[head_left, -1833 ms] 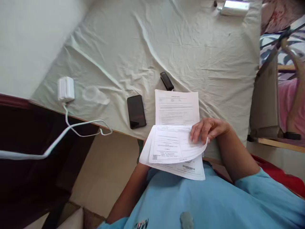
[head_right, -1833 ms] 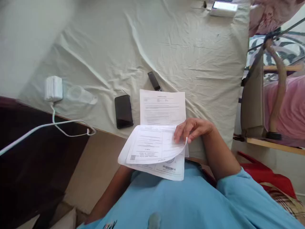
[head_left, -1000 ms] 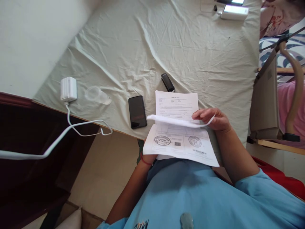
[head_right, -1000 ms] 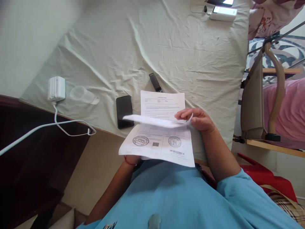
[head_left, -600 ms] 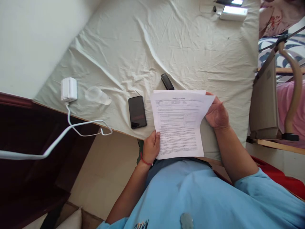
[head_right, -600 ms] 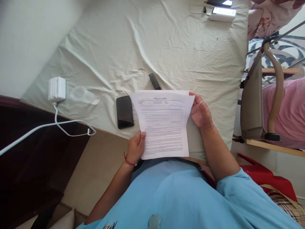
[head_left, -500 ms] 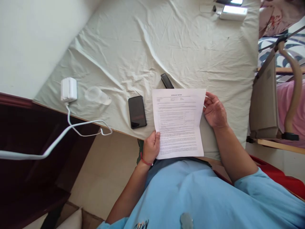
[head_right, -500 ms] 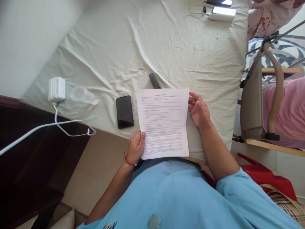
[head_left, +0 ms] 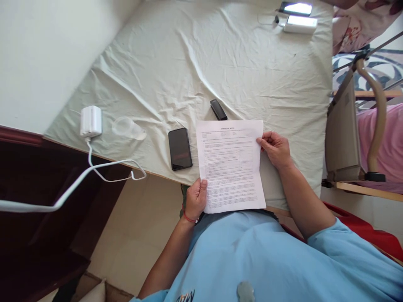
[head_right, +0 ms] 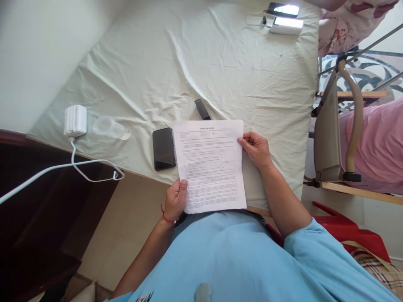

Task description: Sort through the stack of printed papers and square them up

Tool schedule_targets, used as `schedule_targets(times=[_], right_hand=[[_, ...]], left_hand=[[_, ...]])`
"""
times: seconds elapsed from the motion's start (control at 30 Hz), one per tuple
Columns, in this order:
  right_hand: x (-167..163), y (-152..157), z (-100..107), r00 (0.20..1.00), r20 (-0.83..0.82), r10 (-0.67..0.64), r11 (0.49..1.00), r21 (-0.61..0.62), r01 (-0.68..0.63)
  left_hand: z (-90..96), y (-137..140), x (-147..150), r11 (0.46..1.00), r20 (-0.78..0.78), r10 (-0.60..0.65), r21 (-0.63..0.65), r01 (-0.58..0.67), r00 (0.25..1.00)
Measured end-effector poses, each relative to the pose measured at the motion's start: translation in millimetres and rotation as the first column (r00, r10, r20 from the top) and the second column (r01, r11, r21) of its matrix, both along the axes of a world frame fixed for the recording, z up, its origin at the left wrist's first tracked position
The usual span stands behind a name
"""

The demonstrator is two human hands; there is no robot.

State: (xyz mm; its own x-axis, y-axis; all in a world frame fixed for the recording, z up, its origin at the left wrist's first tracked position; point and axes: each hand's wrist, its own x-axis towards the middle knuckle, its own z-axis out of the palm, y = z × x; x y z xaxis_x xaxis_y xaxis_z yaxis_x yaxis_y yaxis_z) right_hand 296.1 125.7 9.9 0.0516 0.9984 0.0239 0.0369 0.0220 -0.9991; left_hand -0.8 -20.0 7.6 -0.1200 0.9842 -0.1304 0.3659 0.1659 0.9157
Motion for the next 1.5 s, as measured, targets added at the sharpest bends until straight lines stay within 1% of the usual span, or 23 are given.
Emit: schedule_targets(times=[0.23, 0.37, 0.5, 0.67, 0.73, 0.8, 0.9, 1.0, 1.13, 1.2, 1.27, 1.33, 1.43, 1.5], right_hand=[[3, 1, -5, 1.000, 0.002, 0.016, 1.000, 0.003, -0.016], [4, 2, -8, 0.999, -0.020, 0.033, 0.999, 0.006, -0.032], [4, 3, -9, 0.999, -0.020, 0.036, 0.999, -0.020, -0.037], [2, 3, -6, 0.998, -0.048, 0.036, 0.999, 0.026, -0.035], [2, 2, -3, 0.993, -0.101, 0.053, 0.998, -0.020, -0.056], [2, 0, 2, 0.981, -0.176, 0.082, 0.989, -0.110, -0.103], [1, -3, 8, 0.954, -0.265, 0.141, 0.952, -0.228, -0.204], [1, -5, 12, 0.941, -0.284, 0.184, 0.914, -0.302, -0.270], [2, -6, 13, 0.946, -0.265, 0.186, 0.889, -0.365, -0.277], [3, -6, 13, 0.945, -0.263, 0.194, 0.886, -0.367, -0.284], [4, -7, 14, 0.942, -0.263, 0.208, 0.887, -0.356, -0.295], [3, -7, 14, 0.939, -0.272, 0.212, 0.886, -0.352, -0.301], [2, -8, 15, 0.914, -0.347, 0.208, 0.877, -0.347, -0.331], [2, -8, 16, 0.868, -0.437, 0.237, 0.863, -0.316, -0.395]], left_hand=[[13.4, -3, 5, 1.000, 0.005, -0.021, 0.006, 0.021, 1.000], [14.9, -2, 5, 1.000, 0.022, -0.027, 0.017, 0.026, 0.999], [18.0, -2, 6, 0.999, 0.017, -0.029, 0.025, 0.029, 0.999], [34.2, 0, 9, 0.997, -0.008, -0.025, 0.074, 0.025, 1.000], [42.5, 2, 10, 0.994, -0.031, -0.001, 0.110, 0.004, 1.000], [50.4, 5, 11, 0.987, -0.050, 0.022, 0.158, -0.014, 0.999], [61.0, 10, 14, 0.969, -0.053, 0.043, 0.245, -0.028, 0.998], [69.6, 14, 20, 0.952, -0.044, 0.028, 0.307, -0.013, 0.999], [76.2, 22, 30, 0.948, 0.041, 0.009, 0.317, -0.021, 0.999], [78.7, 27, 34, 0.946, 0.092, -0.019, 0.324, -0.012, 0.996], [81.9, 32, 37, 0.941, 0.123, -0.078, 0.338, 0.032, 0.989], [85.5, 37, 40, 0.938, 0.159, -0.110, 0.344, 0.050, 0.981], [89.2, 41, 46, 0.952, 0.265, -0.100, 0.307, 0.014, 0.959], [89.0, 42, 51, 0.961, 0.344, -0.095, 0.275, -0.003, 0.934]])
